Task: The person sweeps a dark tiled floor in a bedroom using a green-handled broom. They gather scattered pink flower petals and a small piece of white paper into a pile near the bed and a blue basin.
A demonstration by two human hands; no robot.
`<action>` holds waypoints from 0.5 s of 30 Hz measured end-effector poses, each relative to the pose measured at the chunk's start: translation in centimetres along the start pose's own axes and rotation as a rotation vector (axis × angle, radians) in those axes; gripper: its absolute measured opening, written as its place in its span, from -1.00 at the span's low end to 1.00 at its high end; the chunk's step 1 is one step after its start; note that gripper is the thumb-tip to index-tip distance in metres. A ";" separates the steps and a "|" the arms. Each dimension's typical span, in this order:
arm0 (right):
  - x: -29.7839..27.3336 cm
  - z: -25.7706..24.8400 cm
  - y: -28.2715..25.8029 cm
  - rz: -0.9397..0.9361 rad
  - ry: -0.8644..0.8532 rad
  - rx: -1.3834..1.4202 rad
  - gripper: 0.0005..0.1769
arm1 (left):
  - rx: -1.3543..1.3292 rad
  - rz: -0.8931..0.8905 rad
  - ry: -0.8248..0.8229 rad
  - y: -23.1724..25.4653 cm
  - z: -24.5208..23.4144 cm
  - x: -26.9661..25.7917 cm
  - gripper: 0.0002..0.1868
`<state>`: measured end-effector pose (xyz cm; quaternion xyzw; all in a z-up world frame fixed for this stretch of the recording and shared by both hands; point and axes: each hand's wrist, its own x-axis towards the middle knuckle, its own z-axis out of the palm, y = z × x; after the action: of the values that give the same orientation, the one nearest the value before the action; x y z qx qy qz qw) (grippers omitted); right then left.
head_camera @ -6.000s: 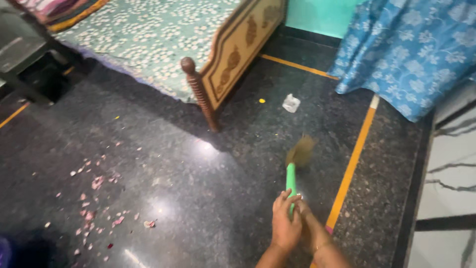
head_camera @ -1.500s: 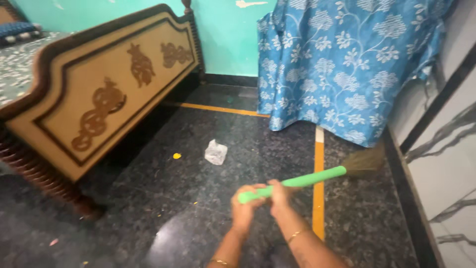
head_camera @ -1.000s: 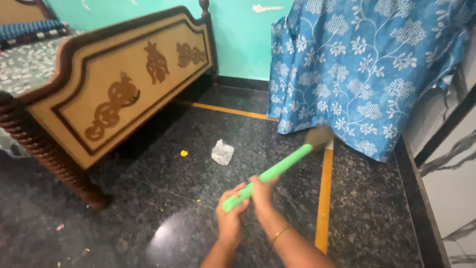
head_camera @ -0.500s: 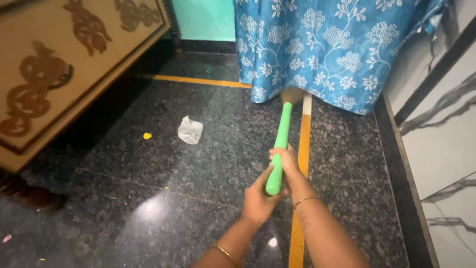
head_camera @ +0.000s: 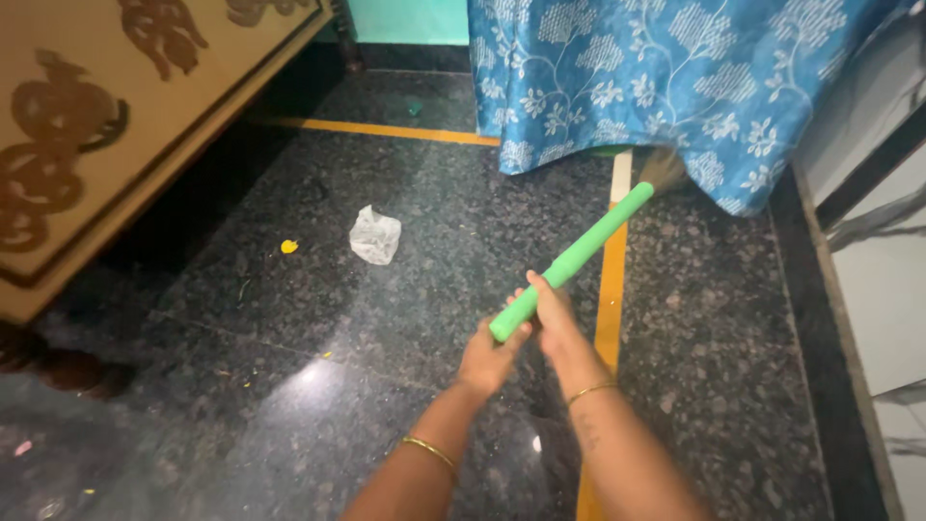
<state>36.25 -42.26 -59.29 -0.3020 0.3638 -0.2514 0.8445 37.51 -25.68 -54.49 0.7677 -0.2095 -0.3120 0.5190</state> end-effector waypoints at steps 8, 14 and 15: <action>4.4 -6.4 -1.3 -0.291 0.296 -0.029 -0.67 | 0.436 0.384 -0.131 0.8 -0.2 -2.3 -0.17; 4.2 -6.2 0.9 -0.288 -0.050 0.088 -0.73 | 0.538 0.244 -0.186 2.1 -1.1 -3.4 -0.09; 3.5 -5.7 2.6 -0.341 -0.100 0.130 -0.73 | 0.490 0.161 -0.123 2.6 -1.1 -3.4 -0.08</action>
<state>34.51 -44.58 -65.82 -0.3162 0.2478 -0.3983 0.8246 35.88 -23.75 -50.90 0.8308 -0.3704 -0.2557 0.3273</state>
